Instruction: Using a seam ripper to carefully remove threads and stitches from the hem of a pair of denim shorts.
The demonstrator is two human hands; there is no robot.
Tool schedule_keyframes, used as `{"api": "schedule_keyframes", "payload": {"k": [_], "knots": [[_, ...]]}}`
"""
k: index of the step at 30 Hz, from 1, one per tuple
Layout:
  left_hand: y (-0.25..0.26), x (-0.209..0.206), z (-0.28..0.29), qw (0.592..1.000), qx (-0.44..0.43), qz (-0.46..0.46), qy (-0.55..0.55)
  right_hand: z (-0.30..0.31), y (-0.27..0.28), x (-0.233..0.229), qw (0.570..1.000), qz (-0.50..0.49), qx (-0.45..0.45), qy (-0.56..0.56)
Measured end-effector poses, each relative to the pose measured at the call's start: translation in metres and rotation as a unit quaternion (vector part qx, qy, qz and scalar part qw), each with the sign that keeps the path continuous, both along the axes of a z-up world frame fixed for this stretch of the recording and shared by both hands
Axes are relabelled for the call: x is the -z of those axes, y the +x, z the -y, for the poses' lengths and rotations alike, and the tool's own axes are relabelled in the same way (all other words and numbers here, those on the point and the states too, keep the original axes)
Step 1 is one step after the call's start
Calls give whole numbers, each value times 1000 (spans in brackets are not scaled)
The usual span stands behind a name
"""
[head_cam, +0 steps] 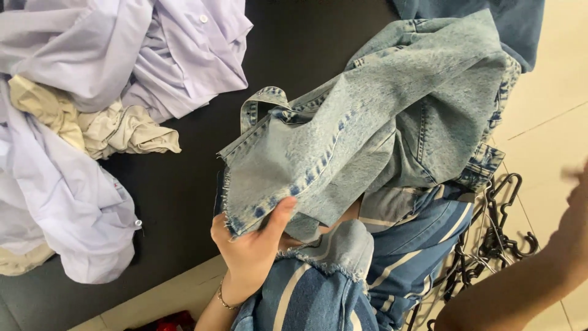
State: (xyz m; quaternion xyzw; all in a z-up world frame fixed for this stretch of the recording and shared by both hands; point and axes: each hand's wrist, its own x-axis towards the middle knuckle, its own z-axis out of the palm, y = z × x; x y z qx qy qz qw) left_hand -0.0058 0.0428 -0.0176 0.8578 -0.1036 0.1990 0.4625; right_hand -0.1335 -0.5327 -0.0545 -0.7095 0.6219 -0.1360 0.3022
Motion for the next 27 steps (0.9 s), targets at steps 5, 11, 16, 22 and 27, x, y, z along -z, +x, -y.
{"api": "schedule_keyframes", "payload": {"k": [5, 11, 16, 22, 27], "knots": [[14, -44, 21, 988, 30, -137, -68, -28, -22, 0, 933, 110, -275, -203], [-26, 64, -32, 869, 80, 67, 484, -225, 92, -120, 823, 303, -479, 36], [21, -40, 14, 927, 75, -366, -22, -275, 142, -126, 723, 339, -601, -21], [23, -76, 13, 917, 249, -247, -187, -297, 171, -140, 580, 367, -717, -123], [32, -119, -1, 785, 391, -382, -291, -304, 165, -146, 527, 364, -748, -173]]}}
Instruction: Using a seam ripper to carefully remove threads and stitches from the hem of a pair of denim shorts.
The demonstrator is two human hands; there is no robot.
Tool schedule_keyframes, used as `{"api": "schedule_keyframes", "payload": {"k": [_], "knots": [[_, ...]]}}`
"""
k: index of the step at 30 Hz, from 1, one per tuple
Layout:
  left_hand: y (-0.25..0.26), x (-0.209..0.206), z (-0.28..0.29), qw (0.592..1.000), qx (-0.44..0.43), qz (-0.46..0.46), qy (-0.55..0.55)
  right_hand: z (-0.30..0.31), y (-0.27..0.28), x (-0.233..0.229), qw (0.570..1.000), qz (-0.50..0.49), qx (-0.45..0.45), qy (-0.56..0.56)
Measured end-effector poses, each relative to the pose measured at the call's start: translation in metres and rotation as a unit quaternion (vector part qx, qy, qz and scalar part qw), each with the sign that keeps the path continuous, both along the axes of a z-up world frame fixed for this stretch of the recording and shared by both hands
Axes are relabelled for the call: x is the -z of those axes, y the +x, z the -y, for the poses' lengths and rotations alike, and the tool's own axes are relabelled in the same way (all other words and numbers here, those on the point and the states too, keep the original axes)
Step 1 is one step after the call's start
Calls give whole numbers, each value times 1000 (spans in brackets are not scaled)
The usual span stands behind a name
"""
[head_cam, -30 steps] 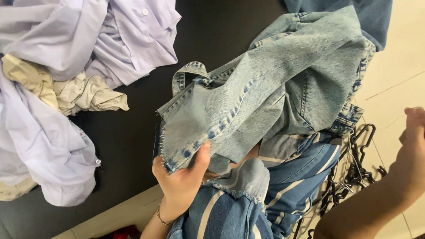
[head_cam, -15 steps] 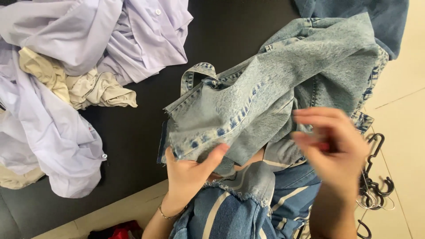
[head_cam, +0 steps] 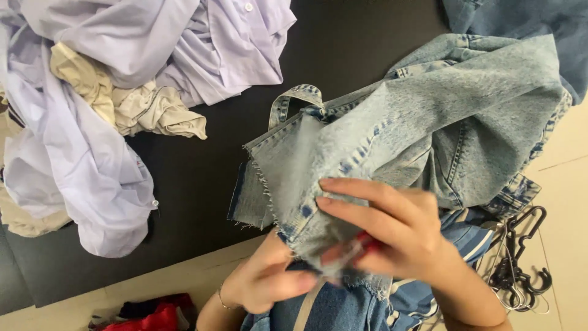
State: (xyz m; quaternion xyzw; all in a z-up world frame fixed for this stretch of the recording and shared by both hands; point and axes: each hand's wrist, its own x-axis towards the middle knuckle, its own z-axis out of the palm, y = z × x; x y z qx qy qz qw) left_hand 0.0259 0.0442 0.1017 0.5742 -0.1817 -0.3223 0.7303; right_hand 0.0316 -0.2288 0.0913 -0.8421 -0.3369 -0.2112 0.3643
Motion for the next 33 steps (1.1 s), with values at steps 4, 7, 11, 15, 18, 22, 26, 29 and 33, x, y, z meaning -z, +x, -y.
{"api": "schedule_keyframes", "payload": {"k": [4, 7, 11, 15, 18, 22, 26, 29, 33], "knots": [[22, 4, 4, 977, 130, 17, -166, -7, -28, -4, 992, -109, 48, 49], [32, 3, 13, 966, 195, 156, -63, 5, -44, 11, 988, -114, 97, 37], [49, -24, 29, 940, 213, 152, 219, 40, -65, 39, 944, -222, 226, 87], [69, -18, 41, 859, 1, 401, 319, 70, -49, 80, 844, -382, 103, 363], [87, -19, 45, 890, -40, 396, 223, 70, -48, 94, 700, -450, 162, 530], [88, -16, 54, 892, -94, 398, 193, 71, -46, 104, 583, -472, 320, 578], [93, -11, 60, 892, -73, 396, 203, 58, -35, 83, 617, -477, 230, 582], [103, 10, 64, 930, 9, 341, 133, 63, -34, 80, 611, -497, 272, 553], [98, 15, 72, 948, -42, 303, 86, 67, -36, 87, 630, -472, 249, 564]]}}
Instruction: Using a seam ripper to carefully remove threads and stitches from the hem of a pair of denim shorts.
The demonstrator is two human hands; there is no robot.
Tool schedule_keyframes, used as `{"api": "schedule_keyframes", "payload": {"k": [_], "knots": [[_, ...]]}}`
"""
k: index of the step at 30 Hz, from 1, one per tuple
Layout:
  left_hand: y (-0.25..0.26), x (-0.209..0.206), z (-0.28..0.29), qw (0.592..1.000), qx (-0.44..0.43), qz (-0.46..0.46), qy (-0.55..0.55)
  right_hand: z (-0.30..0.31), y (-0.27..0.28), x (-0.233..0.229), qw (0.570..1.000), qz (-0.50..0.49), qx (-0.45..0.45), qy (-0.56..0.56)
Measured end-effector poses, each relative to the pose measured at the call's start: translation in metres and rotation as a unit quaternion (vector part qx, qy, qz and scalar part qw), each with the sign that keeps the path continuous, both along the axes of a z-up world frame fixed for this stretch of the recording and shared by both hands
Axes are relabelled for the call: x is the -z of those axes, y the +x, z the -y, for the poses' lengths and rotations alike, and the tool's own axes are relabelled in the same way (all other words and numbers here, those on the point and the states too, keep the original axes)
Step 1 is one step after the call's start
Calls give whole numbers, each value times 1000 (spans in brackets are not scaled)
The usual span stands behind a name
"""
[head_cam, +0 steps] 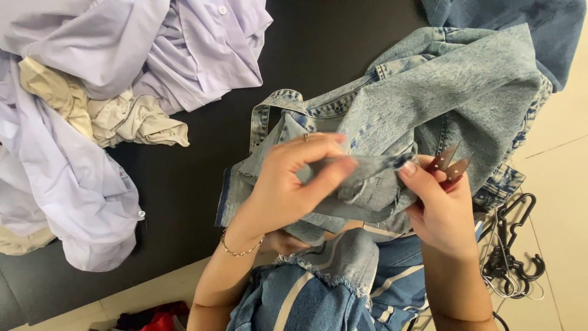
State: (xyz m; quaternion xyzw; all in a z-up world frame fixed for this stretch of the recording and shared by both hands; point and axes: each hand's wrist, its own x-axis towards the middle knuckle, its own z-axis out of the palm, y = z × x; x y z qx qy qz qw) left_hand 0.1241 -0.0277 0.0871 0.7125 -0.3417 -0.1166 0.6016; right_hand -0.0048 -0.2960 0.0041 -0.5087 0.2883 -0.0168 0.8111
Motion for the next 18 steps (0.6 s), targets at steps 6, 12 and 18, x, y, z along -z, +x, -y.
{"api": "schedule_keyframes", "payload": {"k": [6, 12, 18], "knots": [[-3, -3, -3, 986, -58, -154, -1, -13, 1, -10, 992, -97, 2, -86], [-3, 0, -5, 982, -50, -181, -6, -21, 9, -25, 994, -26, -22, -108], [-2, 2, -6, 979, -41, -199, -4, -20, 6, -5, 997, -9, 17, -80]]}}
